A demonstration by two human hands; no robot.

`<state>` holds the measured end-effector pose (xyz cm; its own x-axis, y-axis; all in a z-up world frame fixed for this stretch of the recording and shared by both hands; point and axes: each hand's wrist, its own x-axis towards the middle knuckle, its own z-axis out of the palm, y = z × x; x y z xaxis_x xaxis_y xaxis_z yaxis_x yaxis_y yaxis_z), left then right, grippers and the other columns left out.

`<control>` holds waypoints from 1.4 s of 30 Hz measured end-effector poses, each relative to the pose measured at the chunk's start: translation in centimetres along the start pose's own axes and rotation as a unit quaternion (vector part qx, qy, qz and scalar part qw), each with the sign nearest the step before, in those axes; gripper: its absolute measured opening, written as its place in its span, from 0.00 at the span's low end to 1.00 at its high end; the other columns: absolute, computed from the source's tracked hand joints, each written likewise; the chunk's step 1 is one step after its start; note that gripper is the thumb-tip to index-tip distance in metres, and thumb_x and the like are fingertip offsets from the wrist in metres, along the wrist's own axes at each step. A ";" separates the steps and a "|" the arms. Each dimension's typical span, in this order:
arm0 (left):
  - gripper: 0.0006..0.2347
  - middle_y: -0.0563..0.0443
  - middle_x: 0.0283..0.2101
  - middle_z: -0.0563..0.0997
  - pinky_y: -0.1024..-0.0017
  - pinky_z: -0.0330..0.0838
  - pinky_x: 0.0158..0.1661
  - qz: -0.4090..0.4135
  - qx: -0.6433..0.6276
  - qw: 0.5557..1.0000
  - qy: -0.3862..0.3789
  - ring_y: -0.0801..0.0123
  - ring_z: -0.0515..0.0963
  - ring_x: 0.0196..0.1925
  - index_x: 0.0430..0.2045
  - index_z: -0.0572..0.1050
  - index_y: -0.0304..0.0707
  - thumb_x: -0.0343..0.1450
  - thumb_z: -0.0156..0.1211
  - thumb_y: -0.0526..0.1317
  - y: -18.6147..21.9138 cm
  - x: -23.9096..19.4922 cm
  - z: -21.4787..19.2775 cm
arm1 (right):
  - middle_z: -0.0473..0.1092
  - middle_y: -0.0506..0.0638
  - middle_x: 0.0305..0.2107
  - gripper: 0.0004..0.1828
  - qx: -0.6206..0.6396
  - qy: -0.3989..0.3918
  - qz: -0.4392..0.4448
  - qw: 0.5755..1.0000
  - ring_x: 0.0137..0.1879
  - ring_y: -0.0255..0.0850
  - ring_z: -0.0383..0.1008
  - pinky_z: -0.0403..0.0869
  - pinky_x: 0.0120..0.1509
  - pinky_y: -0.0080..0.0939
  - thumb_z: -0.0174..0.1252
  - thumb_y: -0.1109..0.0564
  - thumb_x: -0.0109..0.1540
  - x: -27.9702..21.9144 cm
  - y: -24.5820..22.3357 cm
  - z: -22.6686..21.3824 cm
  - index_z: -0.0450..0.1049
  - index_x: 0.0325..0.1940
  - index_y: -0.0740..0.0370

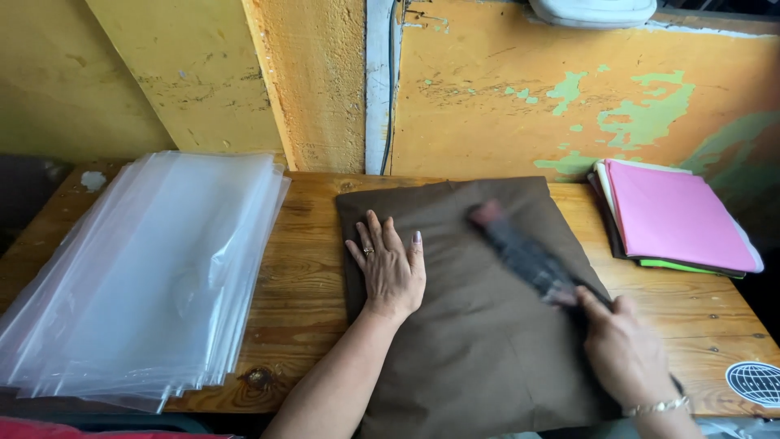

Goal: The person uses a feather duster to clean a brown cushion placed on a wooden table. They hold the cushion with their left hand while brushing the surface with the duster in their right hand, covering the entire area. The person briefly lifts and repositions the cushion to continue cleaning.

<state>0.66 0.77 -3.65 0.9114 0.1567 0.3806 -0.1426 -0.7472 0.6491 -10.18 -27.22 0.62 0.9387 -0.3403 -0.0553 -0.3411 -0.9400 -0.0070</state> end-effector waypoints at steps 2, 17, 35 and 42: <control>0.27 0.25 0.66 0.47 0.39 0.31 0.60 0.000 0.006 1.000 -0.004 0.34 0.44 0.67 0.56 0.57 0.26 0.71 0.35 0.53 0.0 0.1 0.0 | 0.63 0.58 0.44 0.30 0.016 -0.021 0.052 0.998 0.46 0.64 0.73 0.68 0.55 0.59 0.37 0.53 0.59 2.1 0.8 -2.0 0.58 0.65 0.29; 0.46 0.38 0.59 0.64 0.56 0.59 0.57 -0.225 0.043 0.946 -0.229 0.45 0.61 0.62 0.55 0.52 0.30 0.53 0.65 0.65 0.2 3.9 -7.1 | 0.71 0.58 0.34 0.28 0.023 -0.024 -0.040 0.999 0.45 0.56 0.73 0.70 0.47 0.53 0.42 0.31 0.60 8.7 -2.7 -3.3 0.68 0.38 0.57; 0.13 0.38 0.39 0.69 0.56 0.67 0.39 0.214 -0.085 0.948 0.218 0.45 0.71 0.39 0.36 0.65 0.31 0.60 0.57 0.32 3.7 2.2 -9.2 | 0.67 0.43 0.32 0.11 0.610 0.154 -0.154 0.762 0.38 0.28 0.64 0.69 0.40 0.28 0.59 0.66 0.58 9.5 -4.5 -6.1 0.68 0.43 0.59; 0.21 0.27 0.46 0.68 0.55 0.73 0.41 0.352 -0.097 0.930 0.041 0.31 0.69 0.49 0.31 0.66 0.20 0.45 0.55 0.19 6.0 0.1 -12.6 | 0.70 0.43 0.29 0.07 0.462 0.121 -0.160 0.864 0.36 0.29 0.66 0.65 0.44 0.26 0.63 0.62 0.56 12.0 2.0 -3.2 0.74 0.37 0.58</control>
<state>-4.92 4.42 8.60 0.5347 -0.2727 0.7998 -0.7674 -0.5531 0.3244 0.57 -33.31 3.13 0.9369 -0.1674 0.3070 0.1491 -0.6028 -0.7838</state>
